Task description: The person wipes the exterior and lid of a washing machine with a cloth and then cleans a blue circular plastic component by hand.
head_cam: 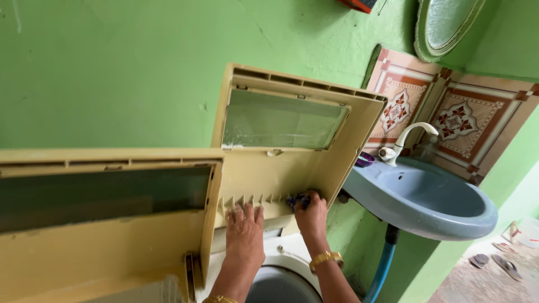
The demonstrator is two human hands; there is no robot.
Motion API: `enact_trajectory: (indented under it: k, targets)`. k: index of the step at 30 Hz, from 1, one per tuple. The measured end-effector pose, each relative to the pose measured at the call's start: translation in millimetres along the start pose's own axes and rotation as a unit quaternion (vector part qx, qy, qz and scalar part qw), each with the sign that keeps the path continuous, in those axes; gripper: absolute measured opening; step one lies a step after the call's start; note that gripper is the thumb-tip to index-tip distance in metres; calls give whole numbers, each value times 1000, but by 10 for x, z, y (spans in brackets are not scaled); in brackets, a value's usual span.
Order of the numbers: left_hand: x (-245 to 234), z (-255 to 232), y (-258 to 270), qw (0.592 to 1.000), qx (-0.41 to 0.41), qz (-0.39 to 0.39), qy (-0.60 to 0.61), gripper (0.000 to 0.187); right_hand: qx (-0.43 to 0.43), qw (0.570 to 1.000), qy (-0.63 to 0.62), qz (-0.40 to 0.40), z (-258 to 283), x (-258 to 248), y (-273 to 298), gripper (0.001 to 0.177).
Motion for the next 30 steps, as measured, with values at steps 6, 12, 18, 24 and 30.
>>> enact_trajectory:
  k: [6,12,18,24,30]
  targets:
    - [161,42,401,977,-21,-153,149,70,-53,987,-94,120,570,511,398,22]
    - [234,268,816,938,-45,-303,160,54,-182,977,-38,101,990,391,692,25]
    - [174,321,821,917,-25,-317,241,73,-29,996,16,78,512,129,341,41]
    - [223,343,764,907,-50,-371,193,73,-171,966,-19,193,1256,325,604,27]
    - [252,339,660,902,-79,-372,205,70,-57,916,-381,108,2115,150,439,27]
Point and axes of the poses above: each hand's wrist, its own y-axis away from the middle knuckle, its own x-axis out of the palm, z = x × y, the point moved 6 cm from there along -y, towards the middle knuckle, and after that the axes turned 2 degrees about -y, right-handed, at the moved point
